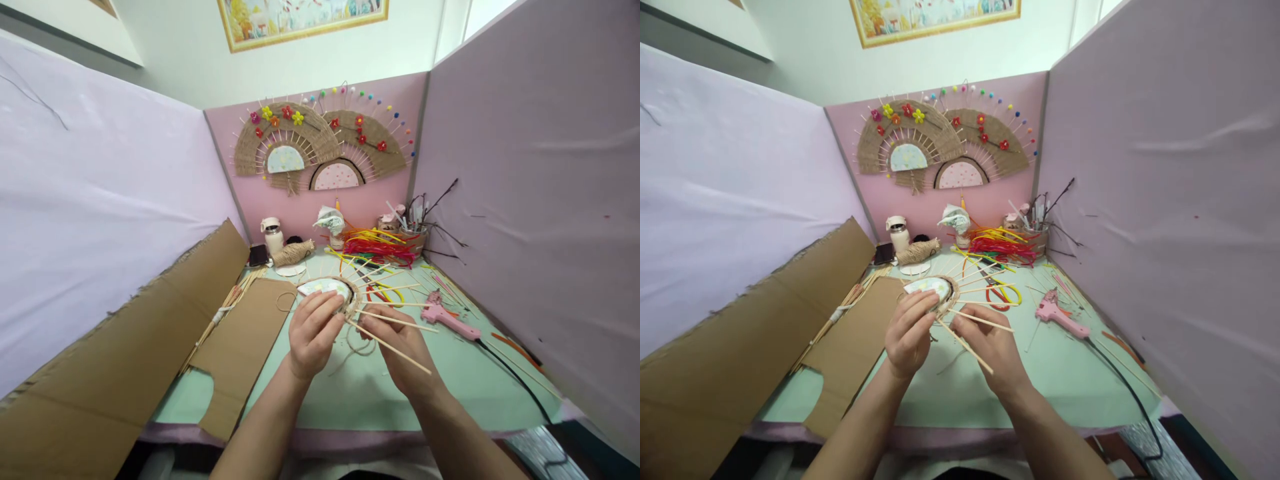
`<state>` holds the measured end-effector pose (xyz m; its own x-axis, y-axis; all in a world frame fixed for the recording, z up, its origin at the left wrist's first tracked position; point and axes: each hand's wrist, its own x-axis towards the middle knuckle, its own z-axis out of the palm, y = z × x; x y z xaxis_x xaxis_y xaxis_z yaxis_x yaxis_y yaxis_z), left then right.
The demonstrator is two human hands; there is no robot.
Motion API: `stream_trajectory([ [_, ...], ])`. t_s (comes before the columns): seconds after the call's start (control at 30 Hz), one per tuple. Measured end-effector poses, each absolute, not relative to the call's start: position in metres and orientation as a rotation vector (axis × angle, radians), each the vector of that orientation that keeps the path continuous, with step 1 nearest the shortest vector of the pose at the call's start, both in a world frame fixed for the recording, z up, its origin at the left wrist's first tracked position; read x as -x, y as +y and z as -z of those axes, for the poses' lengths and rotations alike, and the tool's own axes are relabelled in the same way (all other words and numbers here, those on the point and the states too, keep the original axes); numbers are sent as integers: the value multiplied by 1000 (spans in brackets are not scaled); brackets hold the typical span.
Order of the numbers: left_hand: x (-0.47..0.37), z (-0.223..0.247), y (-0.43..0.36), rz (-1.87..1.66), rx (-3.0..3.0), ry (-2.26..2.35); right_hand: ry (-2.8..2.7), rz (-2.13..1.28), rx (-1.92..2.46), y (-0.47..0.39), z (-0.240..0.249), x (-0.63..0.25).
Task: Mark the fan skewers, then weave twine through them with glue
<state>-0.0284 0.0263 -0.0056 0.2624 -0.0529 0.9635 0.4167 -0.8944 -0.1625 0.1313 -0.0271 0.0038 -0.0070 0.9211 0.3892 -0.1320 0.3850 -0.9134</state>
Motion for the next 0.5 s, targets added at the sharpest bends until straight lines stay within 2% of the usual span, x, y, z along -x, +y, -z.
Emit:
stream_trajectory([
  [0.5,30,8,26,1726,2146,-342,-1333,-818,820,-26,-7,-117],
])
